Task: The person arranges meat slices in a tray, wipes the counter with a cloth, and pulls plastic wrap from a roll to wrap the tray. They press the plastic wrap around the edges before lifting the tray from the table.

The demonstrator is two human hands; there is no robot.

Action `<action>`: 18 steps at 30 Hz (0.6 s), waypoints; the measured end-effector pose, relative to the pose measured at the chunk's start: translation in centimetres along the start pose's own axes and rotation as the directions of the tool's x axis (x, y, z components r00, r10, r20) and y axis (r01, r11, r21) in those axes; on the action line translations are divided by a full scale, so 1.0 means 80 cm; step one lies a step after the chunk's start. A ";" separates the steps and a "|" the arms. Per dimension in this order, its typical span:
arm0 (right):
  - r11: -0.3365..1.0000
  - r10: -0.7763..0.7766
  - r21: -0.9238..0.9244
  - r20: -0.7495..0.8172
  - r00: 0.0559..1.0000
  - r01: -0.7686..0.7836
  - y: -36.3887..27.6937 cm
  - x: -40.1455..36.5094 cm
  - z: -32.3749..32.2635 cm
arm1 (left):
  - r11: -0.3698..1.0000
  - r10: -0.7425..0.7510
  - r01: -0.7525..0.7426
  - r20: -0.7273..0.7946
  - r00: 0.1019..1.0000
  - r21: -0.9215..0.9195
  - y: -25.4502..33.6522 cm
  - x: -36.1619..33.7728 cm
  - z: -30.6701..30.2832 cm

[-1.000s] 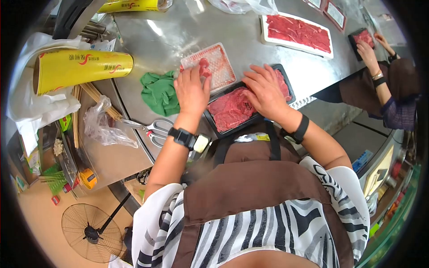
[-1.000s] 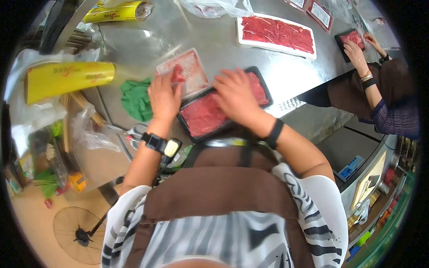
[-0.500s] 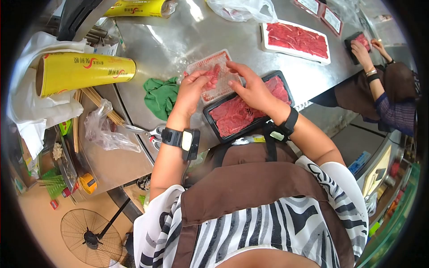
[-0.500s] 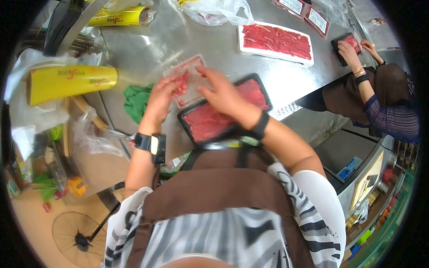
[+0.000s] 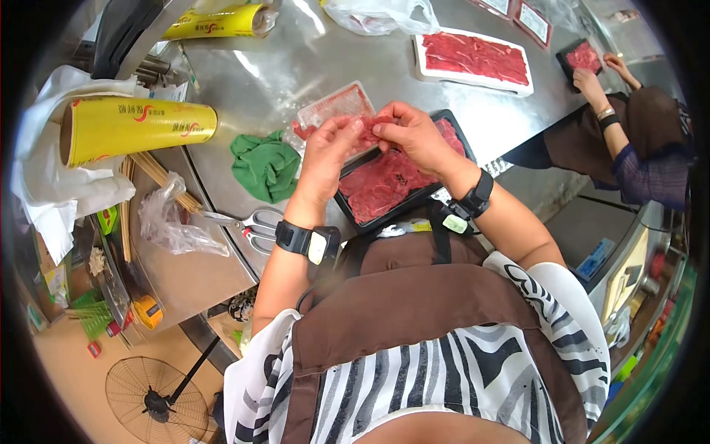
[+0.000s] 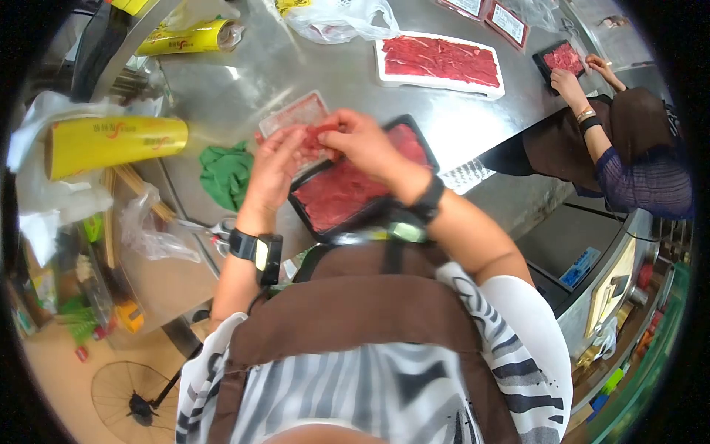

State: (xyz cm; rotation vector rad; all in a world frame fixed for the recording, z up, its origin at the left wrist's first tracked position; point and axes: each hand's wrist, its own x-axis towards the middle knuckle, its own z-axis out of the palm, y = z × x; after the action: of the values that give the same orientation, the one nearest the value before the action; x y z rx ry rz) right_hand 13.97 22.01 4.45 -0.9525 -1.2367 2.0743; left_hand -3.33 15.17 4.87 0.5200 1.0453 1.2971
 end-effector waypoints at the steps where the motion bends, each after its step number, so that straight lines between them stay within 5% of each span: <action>1: 0.999 0.008 0.050 0.018 1.000 -0.009 0.002 -0.002 -0.002 | 0.999 -0.003 0.002 0.022 1.000 0.032 -0.001 0.000 0.002; 6: 0.985 0.002 0.171 0.000 1.000 -0.002 -0.008 -0.016 -0.001 | 0.998 -0.057 0.057 -0.037 0.998 0.021 -0.005 -0.002 0.008; 10: 0.936 0.103 0.343 -0.055 0.993 -0.078 -0.025 -0.027 0.005 | 0.964 0.153 -0.124 -0.109 0.982 0.236 -0.006 -0.009 0.028; 15: 0.987 0.054 0.155 -0.058 0.997 -0.044 -0.011 -0.020 -0.003 | 0.931 0.226 -0.185 -0.102 0.969 0.314 -0.010 -0.012 0.038; 18: 0.993 0.007 0.119 -0.039 0.999 -0.002 -0.008 -0.023 -0.008 | 0.986 0.138 -0.123 -0.141 0.980 0.108 -0.011 -0.013 0.036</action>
State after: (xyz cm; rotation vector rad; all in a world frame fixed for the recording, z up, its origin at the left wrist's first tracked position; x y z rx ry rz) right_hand 15.65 21.21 5.36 -0.9372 -1.0794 2.0971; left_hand -0.37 14.66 5.87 0.5818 1.2201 1.4224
